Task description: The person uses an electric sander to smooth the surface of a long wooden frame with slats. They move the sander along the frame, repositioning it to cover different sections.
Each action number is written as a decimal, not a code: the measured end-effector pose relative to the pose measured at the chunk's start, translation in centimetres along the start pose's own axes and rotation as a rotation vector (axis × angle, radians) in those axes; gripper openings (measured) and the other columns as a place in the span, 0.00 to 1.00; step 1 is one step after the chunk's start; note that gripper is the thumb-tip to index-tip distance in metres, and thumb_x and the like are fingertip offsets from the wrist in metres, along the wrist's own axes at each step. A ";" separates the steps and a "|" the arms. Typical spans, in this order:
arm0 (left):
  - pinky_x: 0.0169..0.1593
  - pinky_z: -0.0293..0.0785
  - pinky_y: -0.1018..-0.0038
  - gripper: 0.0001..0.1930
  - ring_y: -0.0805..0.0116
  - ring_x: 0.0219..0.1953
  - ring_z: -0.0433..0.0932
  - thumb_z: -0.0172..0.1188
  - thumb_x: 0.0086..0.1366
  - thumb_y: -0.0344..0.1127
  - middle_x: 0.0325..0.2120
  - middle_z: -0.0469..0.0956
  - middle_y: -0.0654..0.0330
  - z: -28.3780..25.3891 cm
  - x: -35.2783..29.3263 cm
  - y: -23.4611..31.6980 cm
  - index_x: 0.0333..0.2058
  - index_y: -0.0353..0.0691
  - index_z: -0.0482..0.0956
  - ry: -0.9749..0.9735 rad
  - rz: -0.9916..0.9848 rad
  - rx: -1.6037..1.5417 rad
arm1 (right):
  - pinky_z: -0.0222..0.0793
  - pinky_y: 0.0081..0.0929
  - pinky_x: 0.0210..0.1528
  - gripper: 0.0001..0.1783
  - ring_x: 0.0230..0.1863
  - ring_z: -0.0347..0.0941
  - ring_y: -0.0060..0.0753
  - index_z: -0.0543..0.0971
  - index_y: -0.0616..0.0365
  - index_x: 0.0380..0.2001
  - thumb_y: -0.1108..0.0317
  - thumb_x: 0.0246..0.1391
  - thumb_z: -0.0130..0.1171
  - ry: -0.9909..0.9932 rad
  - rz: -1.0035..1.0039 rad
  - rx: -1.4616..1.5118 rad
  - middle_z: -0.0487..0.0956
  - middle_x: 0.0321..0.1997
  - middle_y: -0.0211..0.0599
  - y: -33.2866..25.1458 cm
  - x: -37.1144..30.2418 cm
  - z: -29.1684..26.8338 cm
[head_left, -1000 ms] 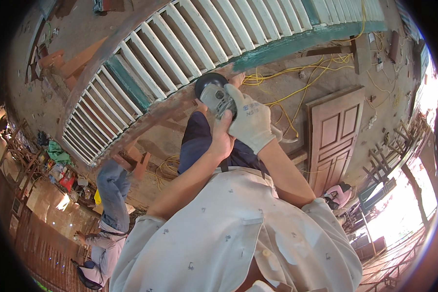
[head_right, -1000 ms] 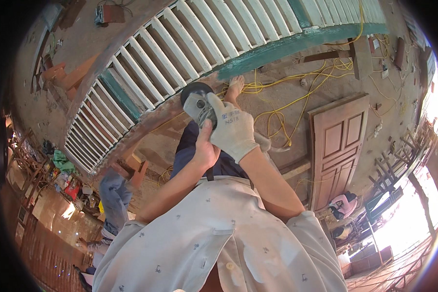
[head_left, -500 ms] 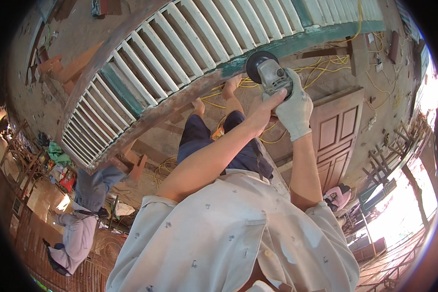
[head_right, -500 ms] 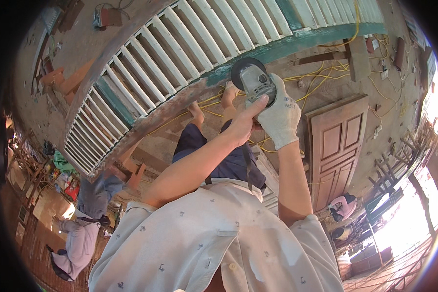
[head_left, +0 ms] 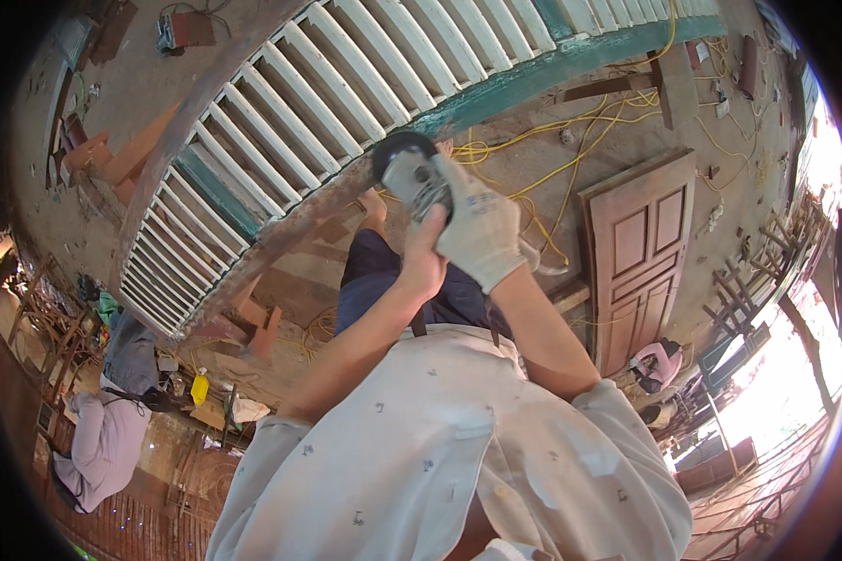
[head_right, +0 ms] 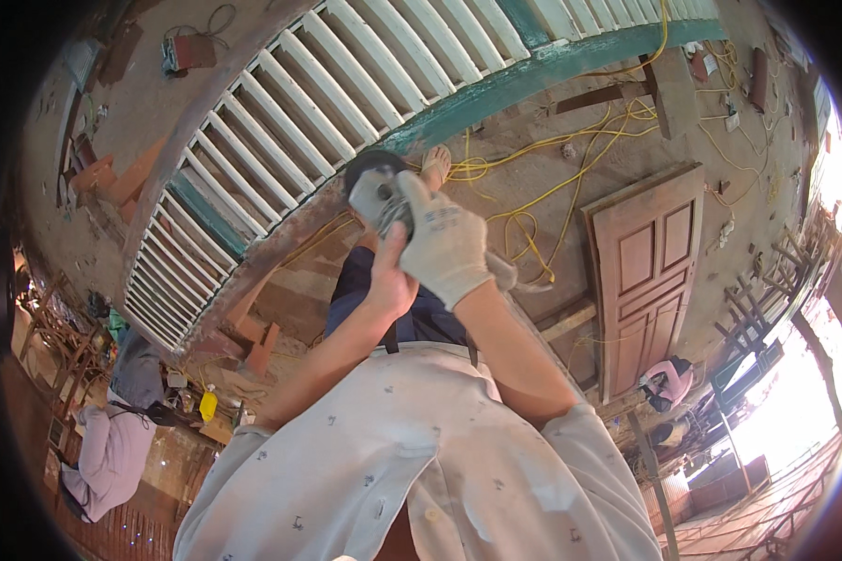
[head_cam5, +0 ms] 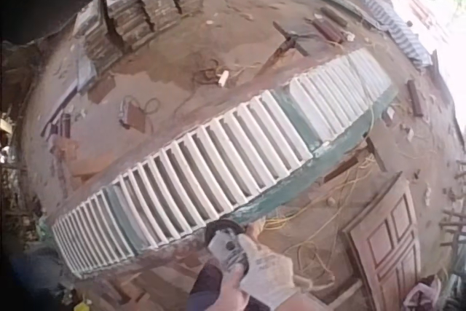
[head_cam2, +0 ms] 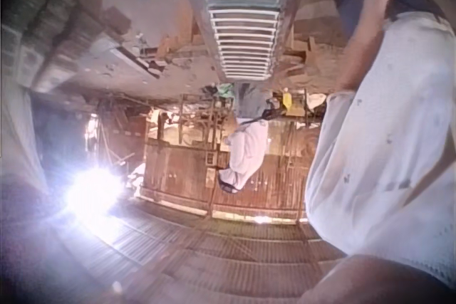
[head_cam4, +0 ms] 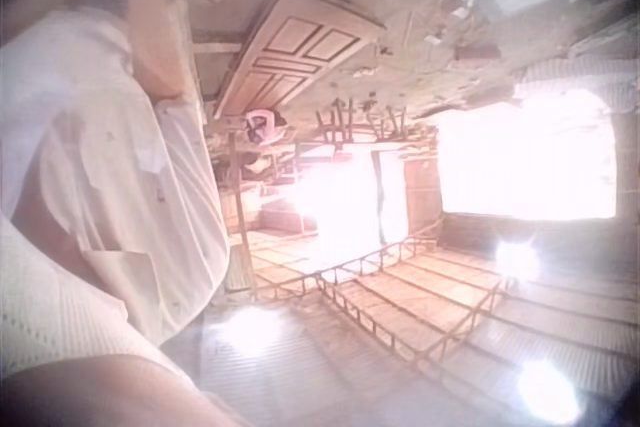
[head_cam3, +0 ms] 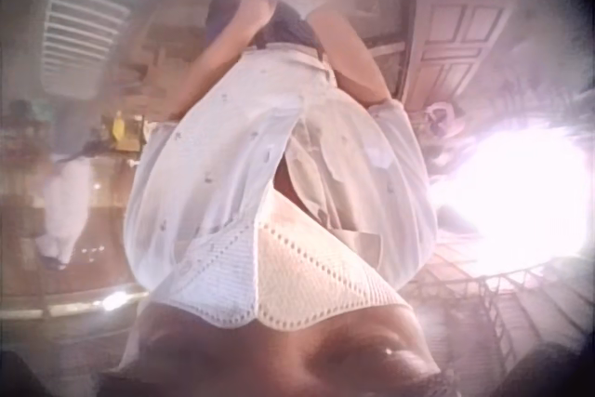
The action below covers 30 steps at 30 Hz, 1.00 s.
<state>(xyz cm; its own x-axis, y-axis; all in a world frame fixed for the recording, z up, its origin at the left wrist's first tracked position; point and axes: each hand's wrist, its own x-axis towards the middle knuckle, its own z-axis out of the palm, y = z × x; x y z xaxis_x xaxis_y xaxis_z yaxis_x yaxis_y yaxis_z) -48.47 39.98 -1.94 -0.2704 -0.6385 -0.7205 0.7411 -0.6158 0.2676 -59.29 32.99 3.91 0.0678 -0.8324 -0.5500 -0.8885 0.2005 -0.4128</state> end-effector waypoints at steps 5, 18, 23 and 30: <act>0.51 0.82 0.71 0.26 0.75 0.50 0.83 0.64 0.76 0.53 0.52 0.82 0.68 4.9 3.7 -0.8 0.63 0.44 0.75 -0.039 -0.141 0.082 | 0.80 0.48 0.49 0.42 0.49 0.86 0.55 0.70 0.44 0.70 0.51 0.51 0.68 0.070 0.100 -0.010 0.87 0.50 0.51 3.2 1.6 -4.1; 0.50 0.84 0.68 0.27 0.73 0.50 0.84 0.64 0.75 0.55 0.52 0.83 0.65 5.2 3.2 -1.5 0.63 0.44 0.76 -0.030 -0.240 0.162 | 0.80 0.46 0.52 0.41 0.52 0.86 0.52 0.73 0.45 0.69 0.55 0.49 0.71 0.127 0.122 0.080 0.88 0.50 0.49 3.5 0.3 -4.7; 0.56 0.82 0.71 0.23 0.74 0.55 0.83 0.59 0.79 0.49 0.55 0.82 0.65 -0.7 -2.8 1.3 0.64 0.43 0.74 0.067 0.001 -0.048 | 0.81 0.47 0.49 0.42 0.47 0.86 0.52 0.68 0.45 0.72 0.54 0.53 0.65 -0.050 -0.090 0.010 0.86 0.48 0.47 -1.5 -0.6 1.4; 0.60 0.79 0.70 0.25 0.73 0.57 0.81 0.60 0.79 0.49 0.56 0.81 0.63 1.2 -0.6 0.8 0.65 0.42 0.73 0.027 0.010 -0.076 | 0.79 0.52 0.48 0.44 0.47 0.86 0.53 0.68 0.41 0.73 0.52 0.52 0.66 0.002 -0.061 -0.044 0.86 0.46 0.47 -0.2 0.4 0.2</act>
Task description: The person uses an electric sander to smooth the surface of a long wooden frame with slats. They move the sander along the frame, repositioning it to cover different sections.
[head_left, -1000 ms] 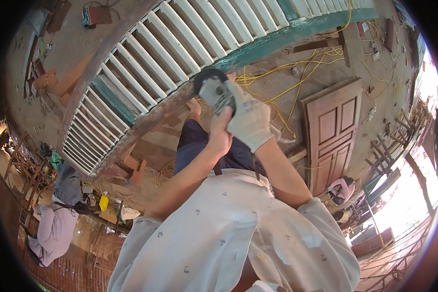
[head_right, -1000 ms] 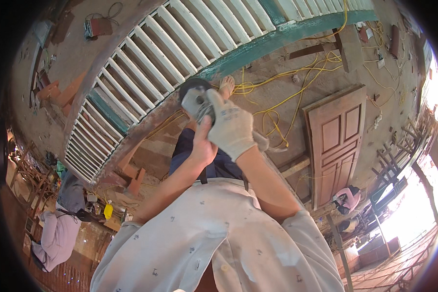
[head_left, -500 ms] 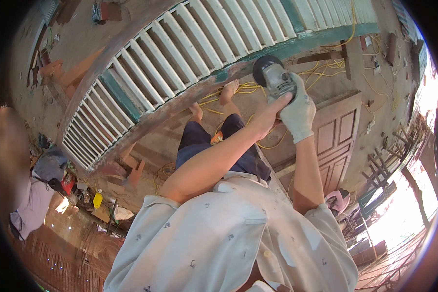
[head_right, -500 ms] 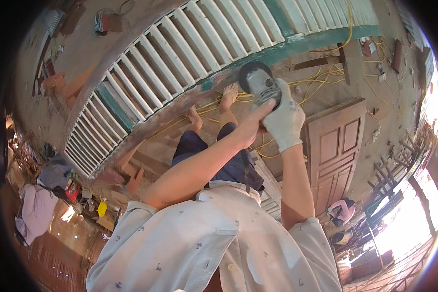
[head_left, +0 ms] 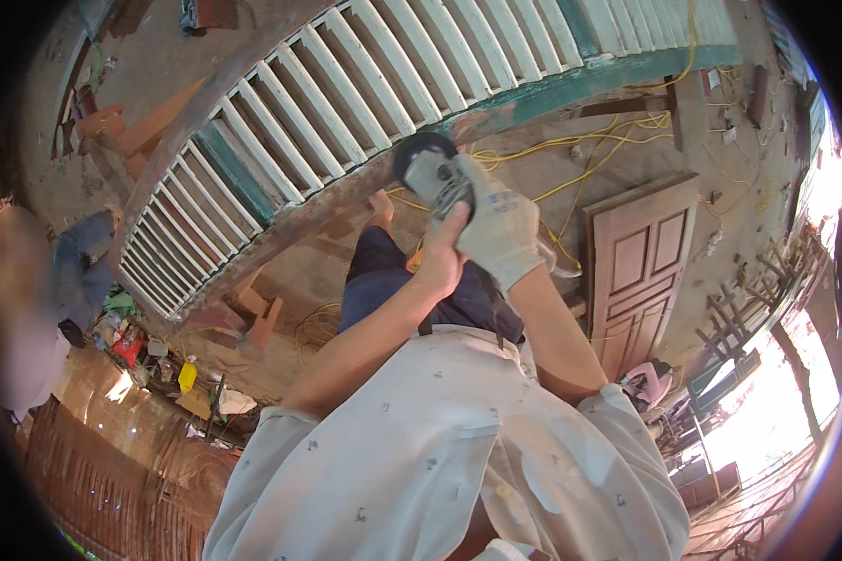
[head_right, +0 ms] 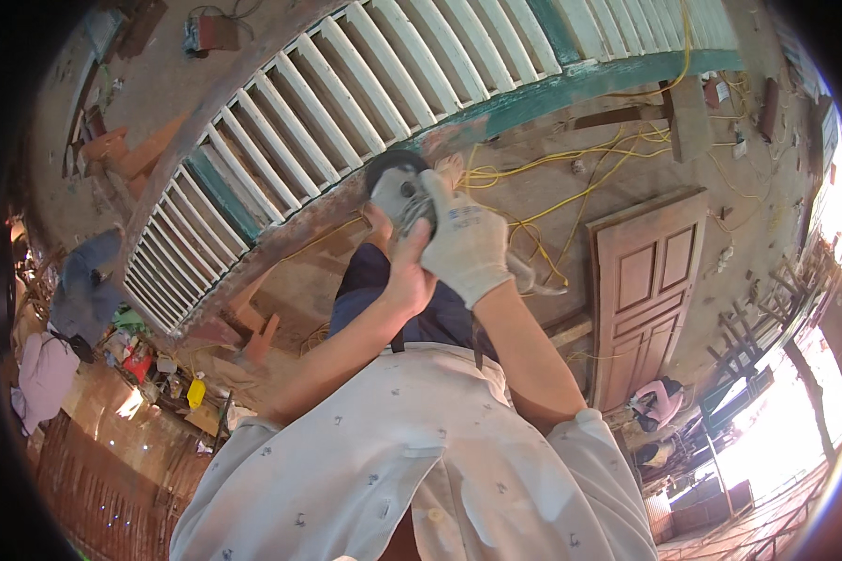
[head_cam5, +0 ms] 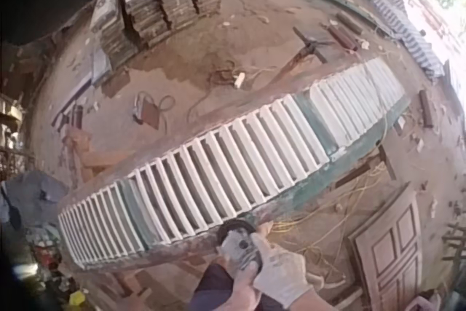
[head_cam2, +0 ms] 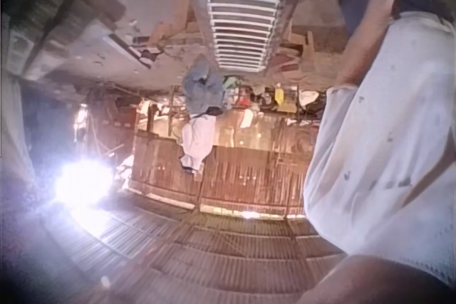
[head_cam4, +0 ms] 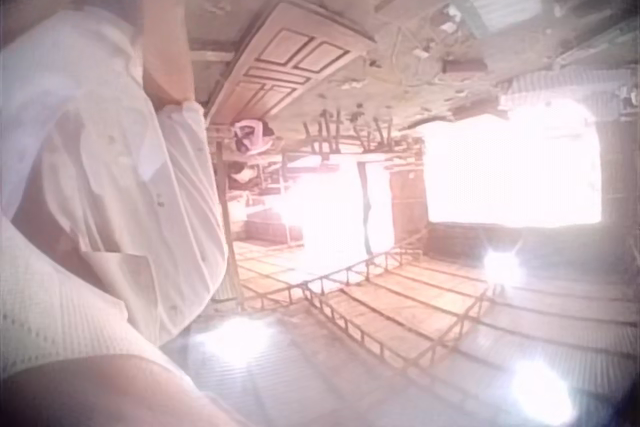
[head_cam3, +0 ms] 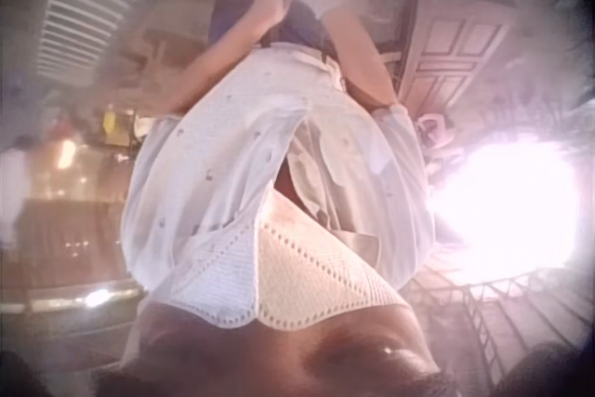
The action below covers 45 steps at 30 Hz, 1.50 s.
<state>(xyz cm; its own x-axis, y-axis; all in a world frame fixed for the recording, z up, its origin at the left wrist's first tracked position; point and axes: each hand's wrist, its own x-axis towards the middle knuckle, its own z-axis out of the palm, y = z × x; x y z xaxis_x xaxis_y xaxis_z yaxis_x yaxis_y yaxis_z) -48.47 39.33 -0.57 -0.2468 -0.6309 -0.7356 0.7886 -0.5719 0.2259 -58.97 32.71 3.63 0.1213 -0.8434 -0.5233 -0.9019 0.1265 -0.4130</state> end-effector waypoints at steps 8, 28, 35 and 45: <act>0.50 0.82 0.71 0.23 0.74 0.51 0.83 0.61 0.78 0.51 0.53 0.82 0.65 2.1 2.7 -0.7 0.63 0.44 0.76 -0.009 -0.201 0.194 | 0.79 0.50 0.50 0.43 0.50 0.86 0.55 0.70 0.42 0.71 0.51 0.51 0.68 0.094 0.177 0.060 0.88 0.47 0.49 2.0 0.2 -3.0; 0.52 0.83 0.68 0.29 0.70 0.49 0.85 0.67 0.72 0.56 0.53 0.83 0.62 3.1 3.6 -1.6 0.62 0.44 0.77 -0.057 -0.253 0.242 | 0.80 0.49 0.50 0.42 0.49 0.86 0.57 0.71 0.44 0.69 0.53 0.50 0.70 0.102 0.229 0.029 0.88 0.47 0.50 2.8 -0.2 -3.9; 0.68 0.73 0.65 0.26 0.68 0.64 0.77 0.57 0.80 0.50 0.61 0.78 0.62 -5.4 -3.3 1.1 0.69 0.43 0.69 -0.004 0.022 0.053 | 0.80 0.49 0.51 0.42 0.52 0.86 0.53 0.71 0.46 0.70 0.55 0.50 0.68 -0.116 0.011 0.079 0.85 0.54 0.48 -4.0 -1.6 2.3; 0.38 0.77 0.78 0.21 0.79 0.45 0.83 0.61 0.78 0.50 0.48 0.83 0.66 1.2 2.3 -1.1 0.60 0.43 0.76 -0.058 -0.056 0.108 | 0.79 0.49 0.50 0.45 0.49 0.86 0.55 0.66 0.45 0.74 0.53 0.53 0.66 -0.031 0.148 0.039 0.85 0.50 0.50 1.5 0.2 -2.4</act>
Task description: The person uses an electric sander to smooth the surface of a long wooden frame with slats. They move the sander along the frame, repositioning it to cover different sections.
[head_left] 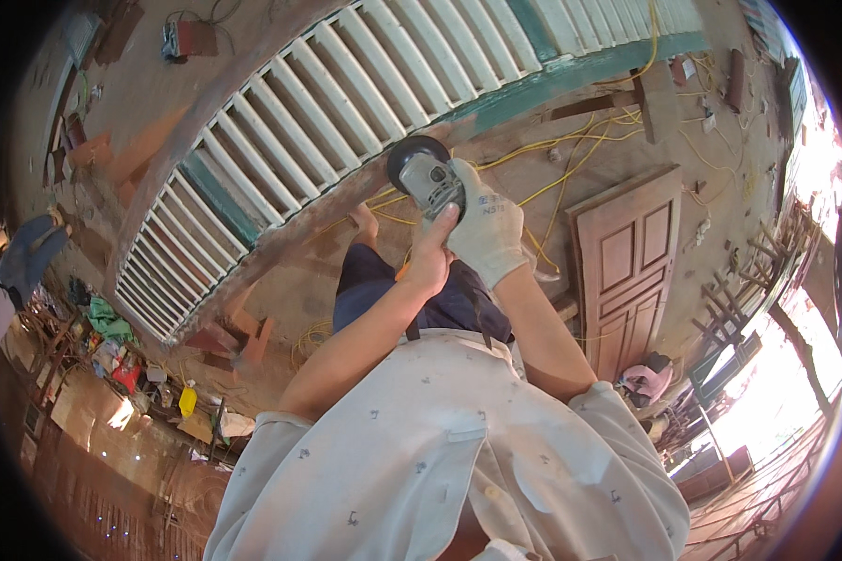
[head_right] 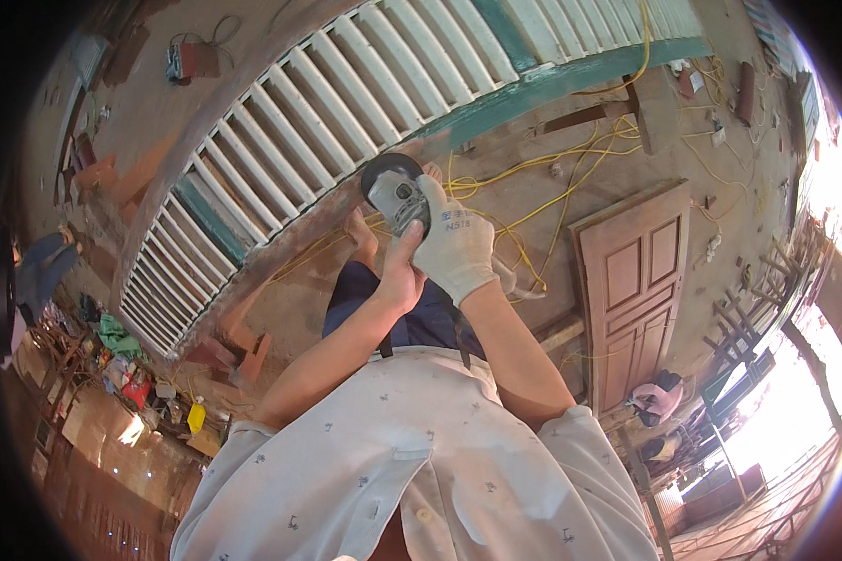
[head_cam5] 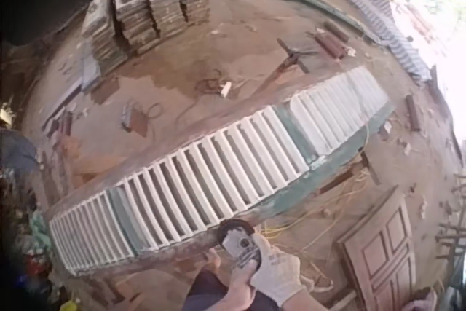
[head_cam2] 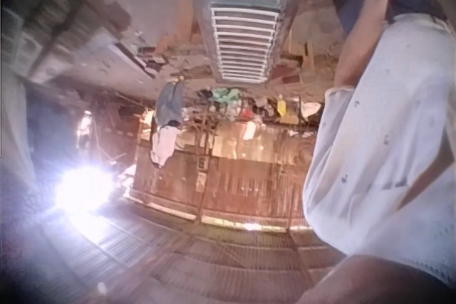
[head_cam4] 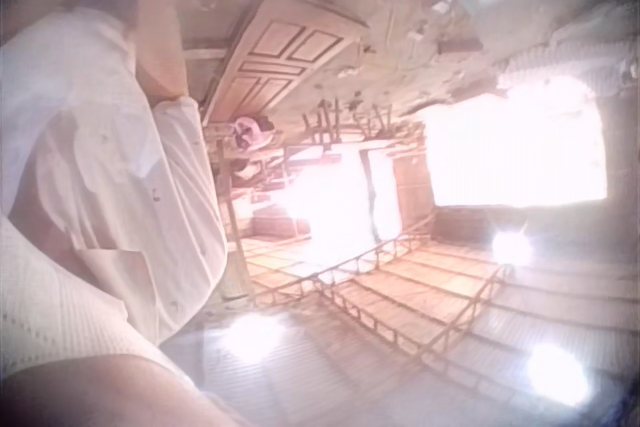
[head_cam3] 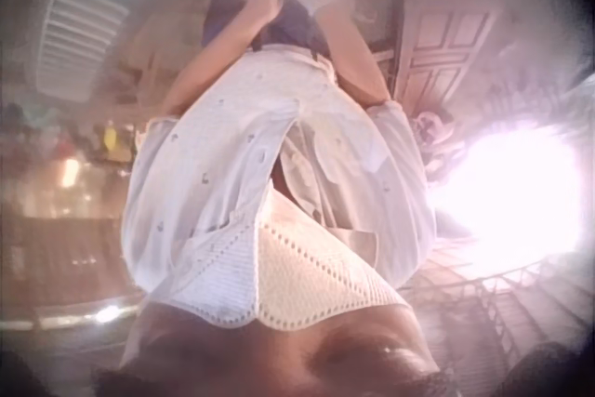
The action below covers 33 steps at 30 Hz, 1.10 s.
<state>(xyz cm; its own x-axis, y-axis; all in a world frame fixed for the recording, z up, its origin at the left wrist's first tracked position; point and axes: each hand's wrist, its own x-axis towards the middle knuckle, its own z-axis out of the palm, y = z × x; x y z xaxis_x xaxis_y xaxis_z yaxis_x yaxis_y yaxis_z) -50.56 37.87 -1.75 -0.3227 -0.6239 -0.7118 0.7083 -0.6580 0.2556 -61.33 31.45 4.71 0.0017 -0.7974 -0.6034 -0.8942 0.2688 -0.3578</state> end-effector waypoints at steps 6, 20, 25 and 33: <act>0.46 0.78 0.73 0.24 0.77 0.49 0.83 0.62 0.76 0.55 0.51 0.83 0.67 4.2 3.4 -1.7 0.62 0.48 0.77 0.019 -0.126 0.114 | 0.79 0.49 0.51 0.45 0.49 0.86 0.56 0.67 0.45 0.73 0.53 0.52 0.67 0.044 0.076 0.009 0.88 0.47 0.51 3.7 1.5 -4.0; 0.51 0.84 0.66 0.32 0.68 0.49 0.85 0.64 0.72 0.62 0.53 0.84 0.61 17.3 12.6 -3.6 0.63 0.44 0.78 -0.193 -0.360 0.286 | 0.78 0.50 0.54 0.44 0.53 0.84 0.59 0.71 0.41 0.70 0.44 0.50 0.73 0.321 0.185 0.048 0.88 0.51 0.52 15.1 5.7 -12.0; 0.55 0.79 0.64 0.33 0.68 0.54 0.83 0.64 0.71 0.66 0.54 0.83 0.63 14.0 10.1 -4.1 0.62 0.46 0.78 -0.128 -0.336 0.294 | 0.79 0.50 0.52 0.42 0.51 0.86 0.57 0.72 0.43 0.69 0.50 0.50 0.73 0.318 0.107 0.066 0.87 0.51 0.52 12.7 4.1 -10.5; 0.63 0.78 0.66 0.24 0.71 0.59 0.82 0.55 0.81 0.54 0.59 0.81 0.63 3.8 0.6 -1.0 0.66 0.46 0.73 0.058 -0.122 -0.013 | 0.81 0.48 0.48 0.41 0.47 0.87 0.52 0.71 0.43 0.69 0.48 0.52 0.66 0.035 -0.124 0.008 0.87 0.48 0.51 3.7 1.1 -2.6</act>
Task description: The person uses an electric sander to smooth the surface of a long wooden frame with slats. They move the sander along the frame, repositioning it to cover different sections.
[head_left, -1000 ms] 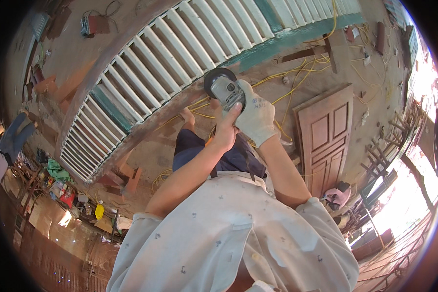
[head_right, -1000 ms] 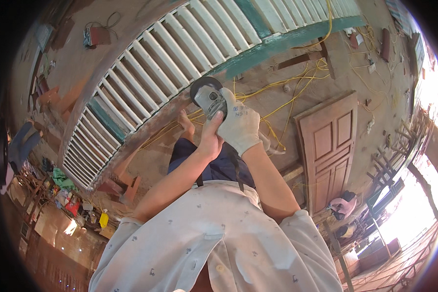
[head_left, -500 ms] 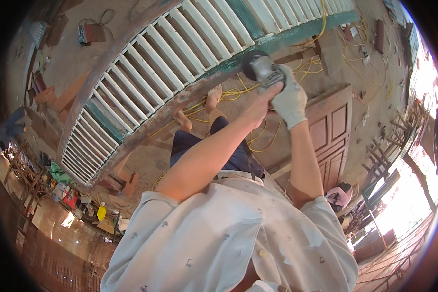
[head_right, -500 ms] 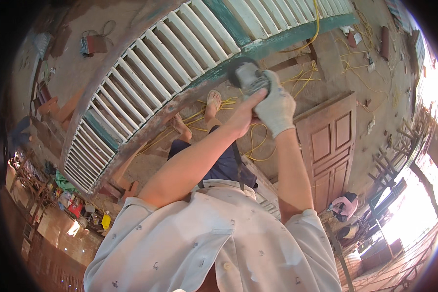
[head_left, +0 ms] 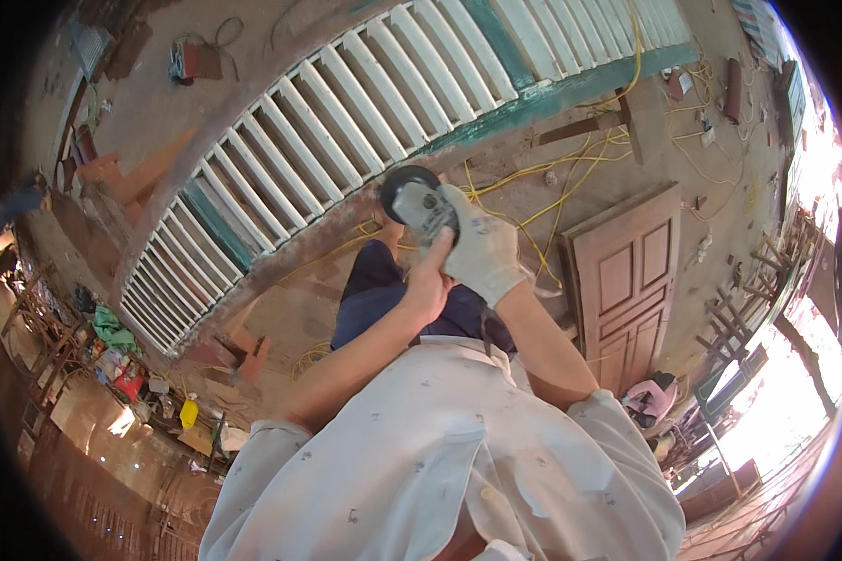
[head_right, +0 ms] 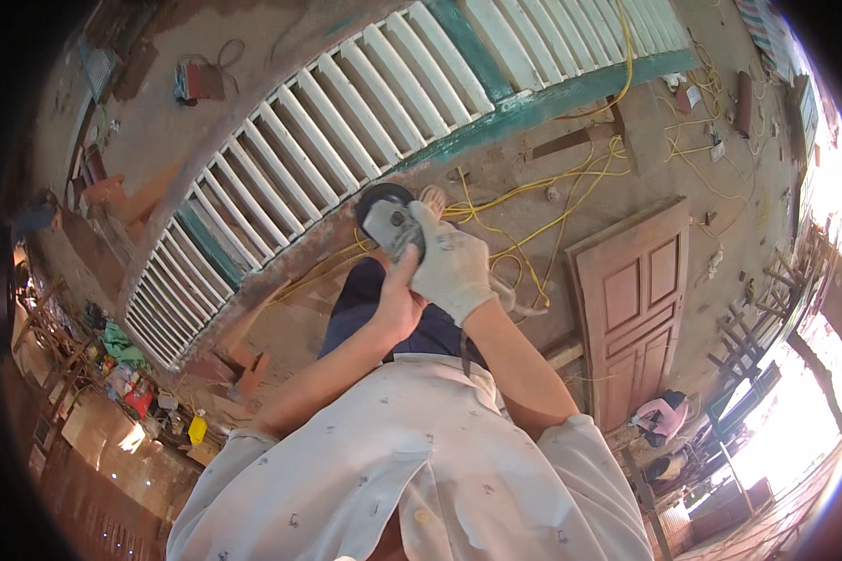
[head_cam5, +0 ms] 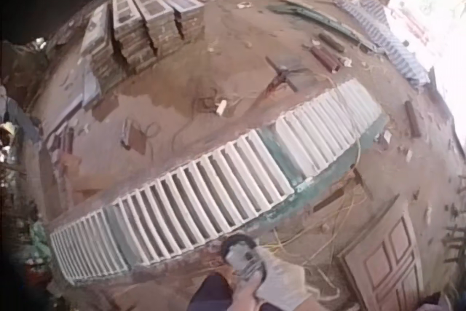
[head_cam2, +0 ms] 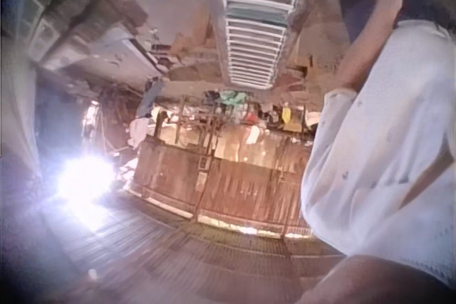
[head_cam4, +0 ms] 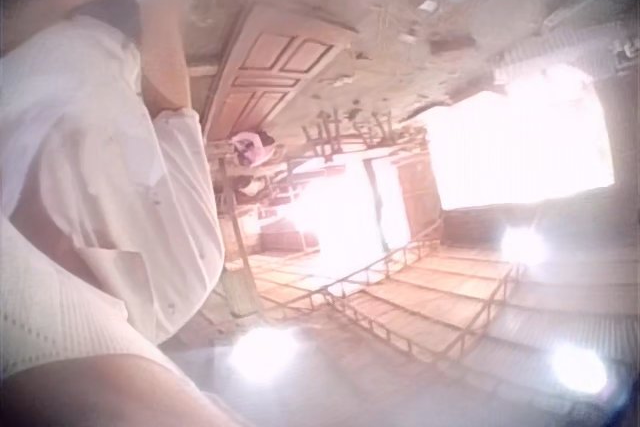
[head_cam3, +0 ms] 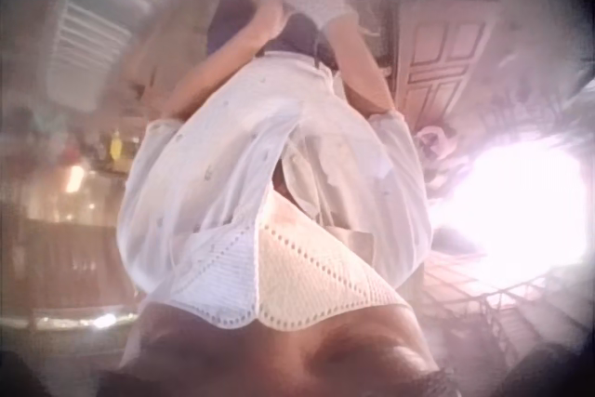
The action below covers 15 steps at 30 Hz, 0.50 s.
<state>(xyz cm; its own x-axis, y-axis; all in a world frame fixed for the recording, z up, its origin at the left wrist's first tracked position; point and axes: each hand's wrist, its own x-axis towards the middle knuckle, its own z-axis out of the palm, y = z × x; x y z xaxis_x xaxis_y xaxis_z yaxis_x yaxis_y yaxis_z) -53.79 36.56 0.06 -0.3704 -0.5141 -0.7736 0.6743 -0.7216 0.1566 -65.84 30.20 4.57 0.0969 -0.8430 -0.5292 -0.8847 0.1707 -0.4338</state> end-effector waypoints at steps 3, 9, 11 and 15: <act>0.64 0.78 0.65 0.26 0.70 0.61 0.80 0.54 0.81 0.54 0.61 0.80 0.63 -1.8 -0.2 0.1 0.67 0.44 0.72 -0.030 0.046 -0.043 | 0.80 0.49 0.47 0.41 0.46 0.87 0.53 0.70 0.44 0.70 0.50 0.53 0.66 -0.072 -0.009 -0.023 0.86 0.48 0.51 -1.6 0.4 0.2; 0.61 0.79 0.67 0.26 0.71 0.59 0.81 0.57 0.80 0.54 0.59 0.81 0.64 1.5 2.7 -1.2 0.65 0.44 0.73 -0.081 0.070 -0.106 | 0.80 0.49 0.47 0.42 0.48 0.86 0.54 0.69 0.44 0.72 0.53 0.53 0.66 -0.088 0.026 -0.108 0.85 0.49 0.51 1.0 1.9 -2.1; 0.51 0.84 0.70 0.23 0.75 0.52 0.85 0.60 0.79 0.52 0.53 0.84 0.66 4.6 3.8 -1.3 0.63 0.46 0.76 -0.086 0.074 -0.110 | 0.79 0.49 0.48 0.43 0.49 0.86 0.54 0.68 0.43 0.72 0.53 0.53 0.66 -0.053 0.029 -0.086 0.85 0.49 0.51 2.9 2.4 -3.3; 0.54 0.83 0.66 0.25 0.72 0.52 0.84 0.62 0.76 0.54 0.53 0.83 0.65 6.3 6.7 -2.5 0.62 0.45 0.76 -0.100 0.039 -0.006 | 0.79 0.50 0.51 0.48 0.49 0.85 0.57 0.70 0.43 0.72 0.44 0.48 0.73 0.029 0.064 -0.060 0.88 0.49 0.48 4.6 3.2 -6.2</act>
<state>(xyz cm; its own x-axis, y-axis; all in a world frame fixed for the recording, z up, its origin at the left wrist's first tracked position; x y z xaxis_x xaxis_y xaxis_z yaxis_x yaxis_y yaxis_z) -61.96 31.99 -1.69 -0.4054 -0.5857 -0.7018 0.6935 -0.6973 0.1813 -72.46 25.10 5.41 0.0267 -0.8459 -0.5326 -0.9146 0.1944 -0.3546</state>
